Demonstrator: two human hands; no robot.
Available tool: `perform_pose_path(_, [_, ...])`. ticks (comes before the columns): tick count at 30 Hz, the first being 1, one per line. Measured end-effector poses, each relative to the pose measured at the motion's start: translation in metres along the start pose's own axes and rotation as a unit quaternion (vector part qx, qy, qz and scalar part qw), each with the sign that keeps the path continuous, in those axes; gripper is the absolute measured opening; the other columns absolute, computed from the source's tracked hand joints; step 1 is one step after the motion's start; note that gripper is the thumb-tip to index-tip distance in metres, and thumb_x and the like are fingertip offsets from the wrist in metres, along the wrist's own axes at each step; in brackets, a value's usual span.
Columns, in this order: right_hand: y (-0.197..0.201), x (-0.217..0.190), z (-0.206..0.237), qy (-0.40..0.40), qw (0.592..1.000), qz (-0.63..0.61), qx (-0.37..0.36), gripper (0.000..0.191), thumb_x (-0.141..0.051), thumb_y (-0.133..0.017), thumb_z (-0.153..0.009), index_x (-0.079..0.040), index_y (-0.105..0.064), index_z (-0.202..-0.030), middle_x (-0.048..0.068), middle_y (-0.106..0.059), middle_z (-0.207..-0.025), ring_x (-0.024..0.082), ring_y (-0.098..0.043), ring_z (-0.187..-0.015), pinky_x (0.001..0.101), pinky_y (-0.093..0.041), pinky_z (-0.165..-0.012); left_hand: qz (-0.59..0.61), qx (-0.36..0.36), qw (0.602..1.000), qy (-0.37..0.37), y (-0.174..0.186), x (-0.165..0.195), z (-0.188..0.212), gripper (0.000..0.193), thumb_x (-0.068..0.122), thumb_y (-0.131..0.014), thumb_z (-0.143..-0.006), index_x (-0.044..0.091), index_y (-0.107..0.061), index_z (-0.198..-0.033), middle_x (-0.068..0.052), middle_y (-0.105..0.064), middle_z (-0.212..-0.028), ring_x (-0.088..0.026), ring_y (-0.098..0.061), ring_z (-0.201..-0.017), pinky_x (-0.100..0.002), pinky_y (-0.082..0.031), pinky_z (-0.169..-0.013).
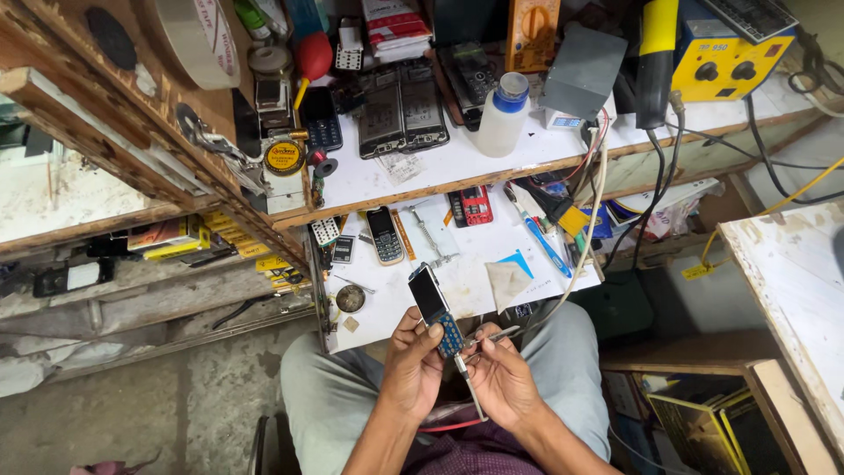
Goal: The person sits at a repair workbench holding a feature phone and uses tweezers to work on its keypad area. They connect a cable to the phone, pry the casing open, remove the back cover and battery, work on the internal components with tweezers, and then press the casing back together.
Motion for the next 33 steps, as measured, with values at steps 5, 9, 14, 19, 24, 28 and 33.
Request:
perform_pose_path(5, [0.004, -0.007, 0.000, 0.016, 0.999, 0.037, 0.005, 0.007, -0.006, -0.064, -0.097, -0.003, -0.062, -0.104, 0.013, -0.073, -0.094, 0.025, -0.074, -0.093, 0.0338, -0.061, -0.080, -0.016, 0.011, 1.000, -0.001, 0.000, 0.004, 0.000, 0.026, 0.001, -0.076, -0.087, 0.005, -0.064, -0.111, -0.008, -0.076, -0.096, -0.016, -0.073, -0.084, -0.032, -0.060, -0.077])
perform_pose_path(9, [0.007, -0.013, 0.001, 0.034, 0.997, 0.064, 0.007, 0.007, -0.006, -0.065, -0.098, -0.002, -0.062, -0.103, 0.014, -0.074, -0.094, 0.026, -0.074, -0.092, 0.0344, -0.061, -0.081, -0.057, 0.024, 0.998, -0.008, 0.000, 0.006, 0.000, 0.029, 0.001, -0.076, -0.085, 0.004, -0.065, -0.112, -0.006, -0.076, -0.100, -0.014, -0.072, -0.090, -0.030, -0.057, -0.082])
perform_pose_path(14, [0.015, -0.015, 0.002, 0.047, 0.996, 0.073, 0.026, 0.010, -0.006, -0.066, -0.096, -0.002, -0.063, -0.106, 0.015, -0.075, -0.095, 0.024, -0.074, -0.092, 0.0338, -0.061, -0.081, -0.078, 0.031, 0.996, -0.011, 0.003, 0.004, -0.001, 0.029, 0.002, -0.075, -0.088, 0.005, -0.063, -0.113, -0.005, -0.075, -0.098, -0.011, -0.069, -0.086, -0.027, -0.054, -0.077])
perform_pose_path(19, [0.020, -0.020, 0.004, 0.059, 0.994, 0.095, 0.015, 0.009, -0.006, -0.066, -0.099, -0.002, -0.064, -0.106, 0.015, -0.075, -0.097, 0.024, -0.074, -0.094, 0.0334, -0.060, -0.082, -0.130, 0.032, 0.990, -0.036, 0.009, 0.005, 0.001, 0.026, 0.000, -0.076, -0.090, 0.003, -0.065, -0.114, -0.002, -0.072, -0.091, -0.007, -0.064, -0.079, -0.023, -0.050, -0.073])
perform_pose_path(24, [0.027, -0.023, 0.006, 0.059, 0.991, 0.113, 0.032, 0.007, -0.005, -0.065, -0.099, -0.003, -0.063, -0.106, 0.015, -0.074, -0.097, 0.024, -0.074, -0.095, 0.0344, -0.059, -0.086, -0.158, 0.042, 0.986, -0.035, 0.010, 0.006, 0.001, 0.026, 0.001, -0.077, -0.089, 0.002, -0.066, -0.113, 0.000, -0.071, -0.087, -0.005, -0.061, -0.076, -0.021, -0.047, -0.069])
perform_pose_path(28, [0.027, -0.025, 0.006, 0.061, 0.991, 0.119, 0.028, 0.006, -0.004, -0.065, -0.099, -0.004, -0.063, -0.106, 0.015, -0.074, -0.096, 0.025, -0.073, -0.094, 0.0344, -0.059, -0.084, -0.170, 0.042, 0.984, -0.036, 0.008, 0.008, 0.001, 0.028, 0.002, -0.078, -0.090, 0.001, -0.067, -0.115, 0.000, -0.070, -0.086, -0.005, -0.060, -0.075, -0.021, -0.046, -0.069])
perform_pose_path(33, [0.026, -0.025, 0.004, 0.063, 0.991, 0.114, 0.020, 0.006, -0.003, -0.063, -0.100, -0.002, -0.064, -0.106, 0.015, -0.074, -0.097, 0.025, -0.073, -0.093, 0.0344, -0.059, -0.082, -0.153, 0.029, 0.987, -0.041, 0.004, 0.010, 0.002, 0.031, 0.000, -0.078, -0.088, 0.001, -0.065, -0.116, -0.002, -0.073, -0.089, -0.007, -0.065, -0.080, -0.023, -0.053, -0.079])
Point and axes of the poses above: each hand's wrist, its own z-axis away from the middle knuckle, its own y-axis out of the back of the hand, x = y × z, the point moved 5 cm from there along -z, towards the middle knuckle
